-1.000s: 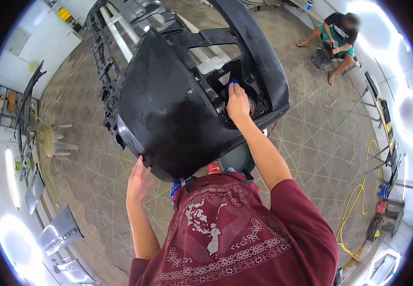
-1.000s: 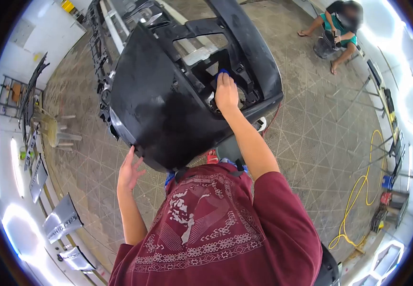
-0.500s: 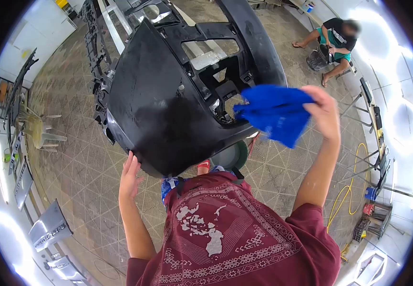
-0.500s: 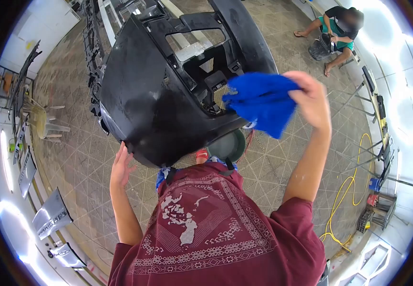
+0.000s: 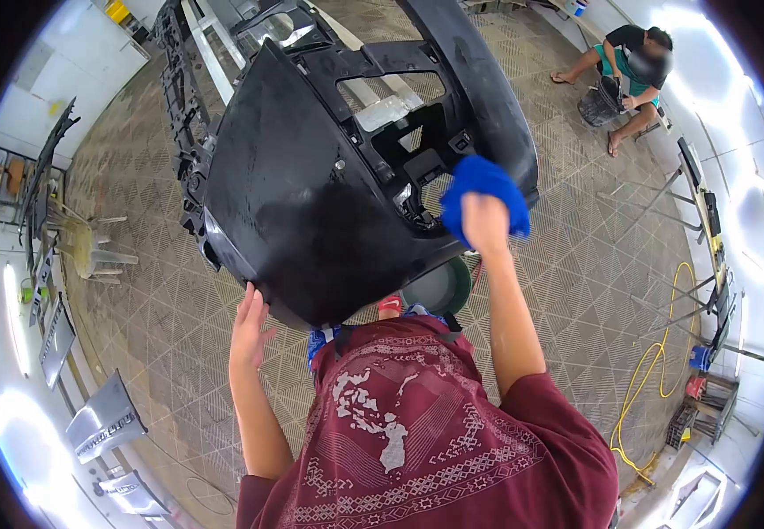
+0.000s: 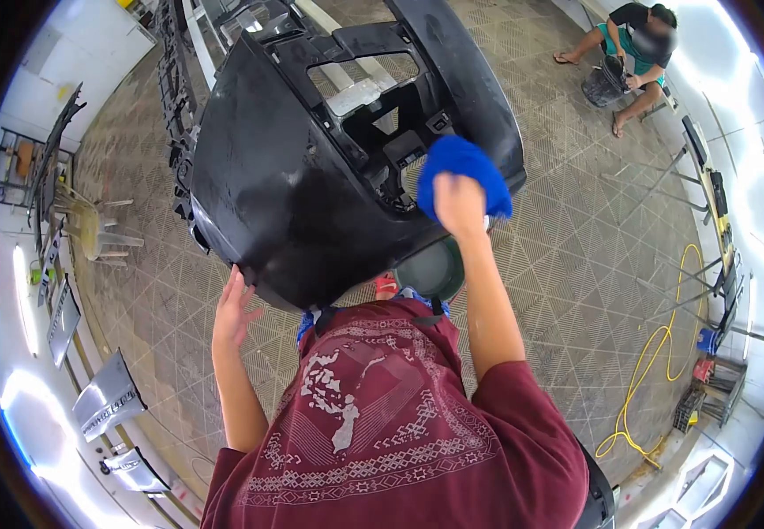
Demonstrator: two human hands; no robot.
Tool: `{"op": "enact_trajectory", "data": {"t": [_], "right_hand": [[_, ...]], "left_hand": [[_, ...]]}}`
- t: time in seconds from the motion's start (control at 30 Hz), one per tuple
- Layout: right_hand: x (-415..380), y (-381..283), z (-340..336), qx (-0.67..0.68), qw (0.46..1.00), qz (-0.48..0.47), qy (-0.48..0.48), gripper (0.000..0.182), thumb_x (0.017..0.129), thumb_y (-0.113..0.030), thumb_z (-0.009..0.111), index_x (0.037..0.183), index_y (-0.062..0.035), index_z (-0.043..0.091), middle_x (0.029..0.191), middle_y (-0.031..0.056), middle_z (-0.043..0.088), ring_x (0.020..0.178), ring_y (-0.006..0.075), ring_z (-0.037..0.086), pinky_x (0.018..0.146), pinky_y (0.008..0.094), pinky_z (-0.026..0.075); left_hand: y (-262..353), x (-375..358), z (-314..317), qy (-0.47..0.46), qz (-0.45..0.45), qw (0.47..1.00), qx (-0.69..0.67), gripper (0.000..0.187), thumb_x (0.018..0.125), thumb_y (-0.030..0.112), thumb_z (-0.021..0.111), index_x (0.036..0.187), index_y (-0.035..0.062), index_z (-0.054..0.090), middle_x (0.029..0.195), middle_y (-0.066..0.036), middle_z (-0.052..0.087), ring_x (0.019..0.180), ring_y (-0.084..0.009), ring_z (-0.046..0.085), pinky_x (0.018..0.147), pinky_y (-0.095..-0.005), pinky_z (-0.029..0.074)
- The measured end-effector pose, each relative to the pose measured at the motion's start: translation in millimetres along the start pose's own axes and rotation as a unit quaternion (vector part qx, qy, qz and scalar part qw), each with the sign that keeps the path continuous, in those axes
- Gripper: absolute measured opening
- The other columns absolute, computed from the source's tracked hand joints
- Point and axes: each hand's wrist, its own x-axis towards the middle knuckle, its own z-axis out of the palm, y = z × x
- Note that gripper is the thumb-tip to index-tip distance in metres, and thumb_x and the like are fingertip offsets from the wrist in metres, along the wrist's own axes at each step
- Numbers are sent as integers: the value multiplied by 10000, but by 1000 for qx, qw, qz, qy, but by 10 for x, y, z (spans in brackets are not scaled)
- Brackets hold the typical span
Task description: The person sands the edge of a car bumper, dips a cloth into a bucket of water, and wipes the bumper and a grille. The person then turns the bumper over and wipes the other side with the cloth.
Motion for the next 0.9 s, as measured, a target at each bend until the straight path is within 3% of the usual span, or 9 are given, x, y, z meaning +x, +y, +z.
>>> {"op": "enact_trajectory", "data": {"t": [0.07, 0.13, 0.27, 0.33, 0.47, 0.5, 0.6, 0.8, 0.9], "right_hand": [[50, -35, 319, -127, 985, 12, -117, 381, 955, -271, 558, 774, 28, 709, 795, 272, 699, 710, 443, 695, 697, 525, 563], [54, 14, 461, -209, 970, -113, -53, 348, 948, -244, 561, 791, 9, 740, 794, 256, 719, 667, 422, 711, 664, 521, 584], [122, 71, 568, -262, 949, -97, -146, 286, 924, -192, 571, 813, -10, 761, 849, 250, 742, 721, 394, 739, 676, 500, 598], [144, 48, 660, -294, 937, -42, -185, 250, 903, -156, 578, 833, -16, 773, 869, 237, 754, 742, 381, 748, 680, 480, 606], [114, 118, 568, -304, 933, -53, -185, 235, 894, -134, 582, 862, -14, 782, 856, 226, 757, 766, 382, 754, 695, 483, 609], [147, -42, 463, -260, 946, 7, -194, 241, 898, -147, 585, 854, -16, 782, 849, 228, 755, 764, 384, 753, 698, 488, 605], [231, 60, 574, -290, 927, -72, -226, 250, 901, -168, 589, 837, -23, 783, 827, 224, 752, 755, 382, 751, 693, 488, 602], [249, -59, 250, -326, 908, -77, -251, 297, 916, -203, 564, 845, -19, 786, 839, 236, 750, 791, 400, 751, 777, 511, 597], [307, -231, -97, -304, 911, 33, -275, 388, 941, -261, 512, 898, 13, 783, 932, 287, 744, 901, 455, 738, 872, 525, 588]], "left_hand": [[-2, -13, 37, 16, 5, 1000, 9, 797, 1055, 519, 561, 1677, 166, 210, 1712, -89, 243, 1569, -401, 223, 1152, -720, 265], [-5, -7, -1, 3, 6, 1000, -2, 782, 1061, 511, 553, 1679, 183, 202, 1722, -85, 221, 1576, -400, 204, 1155, -736, 237], [-18, -49, -17, -10, -2, 1000, -14, 756, 1069, 505, 537, 1681, 215, 199, 1732, -82, 194, 1583, -397, 186, 1158, -753, 200], [-21, -55, -47, -26, 6, 1000, 8, 738, 1073, 508, 524, 1680, 239, 201, 1736, -81, 178, 1587, -393, 175, 1157, -767, 174], [-44, -43, -139, -27, 6, 999, -16, 756, 1051, 556, 541, 1671, 244, 241, 1736, -77, 136, 1583, -388, 197, 1166, -736, 189], [-55, -26, -122, -24, 15, 1000, -12, 750, 1058, 545, 530, 1674, 242, 227, 1737, -84, 154, 1586, -396, 178, 1158, -763, 158], [-48, -25, -83, -20, 15, 999, -21, 745, 1064, 538, 519, 1676, 237, 218, 1739, -93, 172, 1590, -411, 157, 1152, -788, 118], [9, -14, -61, -7, 3, 999, -43, 753, 1053, 562, 526, 1665, 215, 258, 1731, -110, 189, 1583, -417, 181, 1169, -754, 148], [19, -58, -44, -1, -3, 999, -51, 765, 1046, 576, 532, 1658, 192, 279, 1719, -126, 203, 1576, -407, 213, 1178, -723, 199]]}}
